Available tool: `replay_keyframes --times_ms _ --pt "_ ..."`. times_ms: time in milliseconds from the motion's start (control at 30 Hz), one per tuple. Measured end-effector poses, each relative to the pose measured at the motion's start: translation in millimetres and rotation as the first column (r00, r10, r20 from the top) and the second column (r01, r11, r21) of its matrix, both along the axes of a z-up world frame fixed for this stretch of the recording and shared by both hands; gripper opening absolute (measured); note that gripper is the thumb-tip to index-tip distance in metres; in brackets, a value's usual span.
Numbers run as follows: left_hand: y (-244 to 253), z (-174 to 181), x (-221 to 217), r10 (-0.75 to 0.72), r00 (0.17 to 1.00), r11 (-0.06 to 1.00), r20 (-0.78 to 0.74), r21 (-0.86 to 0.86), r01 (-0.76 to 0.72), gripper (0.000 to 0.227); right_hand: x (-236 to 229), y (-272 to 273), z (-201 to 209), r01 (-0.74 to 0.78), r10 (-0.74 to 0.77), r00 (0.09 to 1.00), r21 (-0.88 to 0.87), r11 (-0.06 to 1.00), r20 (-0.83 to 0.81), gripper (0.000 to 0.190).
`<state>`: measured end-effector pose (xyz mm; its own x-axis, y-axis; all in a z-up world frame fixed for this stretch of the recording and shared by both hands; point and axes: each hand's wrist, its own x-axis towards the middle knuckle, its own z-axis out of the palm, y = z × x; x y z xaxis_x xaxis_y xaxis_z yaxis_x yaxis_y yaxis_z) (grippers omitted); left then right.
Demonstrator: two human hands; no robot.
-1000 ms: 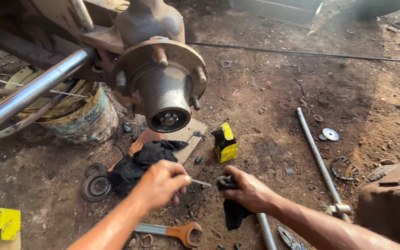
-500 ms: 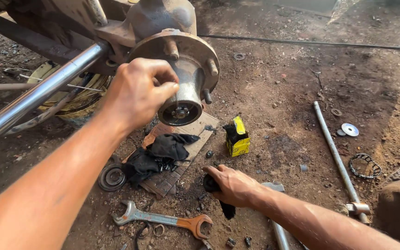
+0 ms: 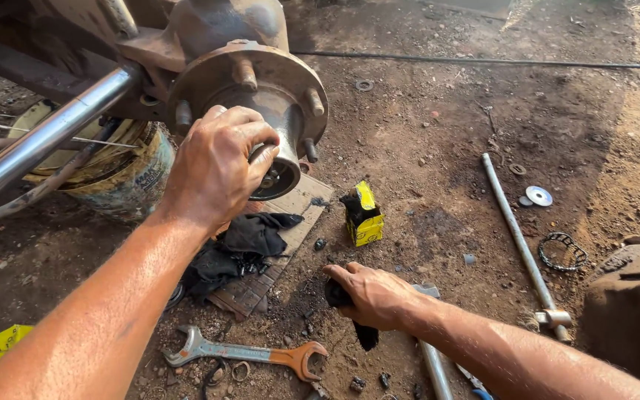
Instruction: Disassembling and cleaning the wheel hub assembly of a backhoe loader, using a hammer and punch to remove pins and cleaning away grease with a cloth.
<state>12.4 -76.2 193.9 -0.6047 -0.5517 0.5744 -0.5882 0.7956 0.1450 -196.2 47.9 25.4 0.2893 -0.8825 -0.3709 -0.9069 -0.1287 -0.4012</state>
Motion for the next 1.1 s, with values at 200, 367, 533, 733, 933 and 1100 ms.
replay_keyframes --times_ms 200,367,533,733,933,1100 --pt "1.1 1.5 -0.6 -0.026 0.998 0.992 0.056 -0.124 0.033 0.011 -0.6 3.0 6.6 0.000 0.000 1.000 0.000 1.000 -0.010 0.076" --pt "8.1 8.8 2.5 -0.057 0.992 0.970 0.117 -0.227 0.082 0.015 -0.5 3.2 11.0 0.004 -0.003 1.000 0.017 1.000 -0.028 0.076" --pt "0.5 0.8 5.4 -0.035 0.995 0.981 0.089 -0.189 0.051 0.014 1.7 1.0 10.5 -0.005 0.006 0.999 0.031 1.000 -0.045 0.076" --pt "-3.2 3.1 -3.3 -0.008 0.995 0.998 0.098 -0.069 0.014 0.014 -2.2 0.9 3.2 0.003 0.000 0.998 0.062 0.998 -0.060 0.075" --pt "-9.5 -2.5 -5.3 -0.026 0.983 0.997 0.181 -0.065 0.039 0.013 -9.7 -3.6 -10.1 0.067 -0.068 0.997 0.036 0.997 0.047 0.076" --pt "-15.4 -11.7 -5.6 -0.030 0.985 0.988 0.168 -0.142 0.055 0.016 -14.7 -7.0 13.1 0.118 -0.077 0.967 -0.161 0.980 0.242 0.099"
